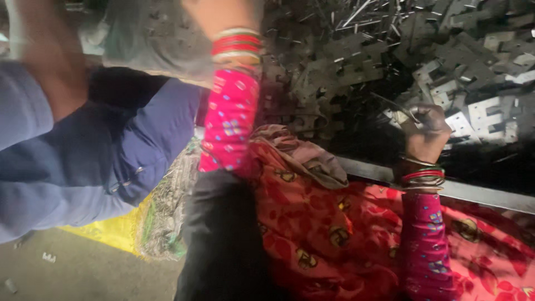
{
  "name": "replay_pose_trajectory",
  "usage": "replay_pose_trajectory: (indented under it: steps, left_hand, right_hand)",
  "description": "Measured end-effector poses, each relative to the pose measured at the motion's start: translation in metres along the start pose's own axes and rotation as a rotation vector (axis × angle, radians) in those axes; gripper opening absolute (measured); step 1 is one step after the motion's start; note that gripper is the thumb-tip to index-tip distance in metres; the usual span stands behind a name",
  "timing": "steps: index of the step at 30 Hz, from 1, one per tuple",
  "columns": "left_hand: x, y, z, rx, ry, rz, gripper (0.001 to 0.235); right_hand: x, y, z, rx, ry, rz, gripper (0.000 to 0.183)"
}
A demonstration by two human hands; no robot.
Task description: The person sorts and gathers small metal hinges and pins from a large bin by hand.
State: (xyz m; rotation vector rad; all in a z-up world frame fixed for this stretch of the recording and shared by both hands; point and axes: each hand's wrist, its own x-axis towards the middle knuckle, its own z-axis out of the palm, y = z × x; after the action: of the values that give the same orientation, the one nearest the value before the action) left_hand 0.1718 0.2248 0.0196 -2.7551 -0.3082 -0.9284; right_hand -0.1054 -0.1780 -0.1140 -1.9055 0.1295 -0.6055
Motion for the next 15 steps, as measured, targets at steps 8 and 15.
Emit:
replay_pose_trajectory:
  steps: [8,15]
  left_hand:
    - [-0.166,0.18,-0.033,-0.569,-0.512,0.72,0.014]
    - [-0.217,0.211,0.096,-0.302,-0.385,0.712,0.025]
  right_hand:
    - [0.011,-0.05,-0.042,1.108,0.379,0.485,0.044]
    - [0.003,-0.005,-0.098,1.259,0.535,0.637,0.051]
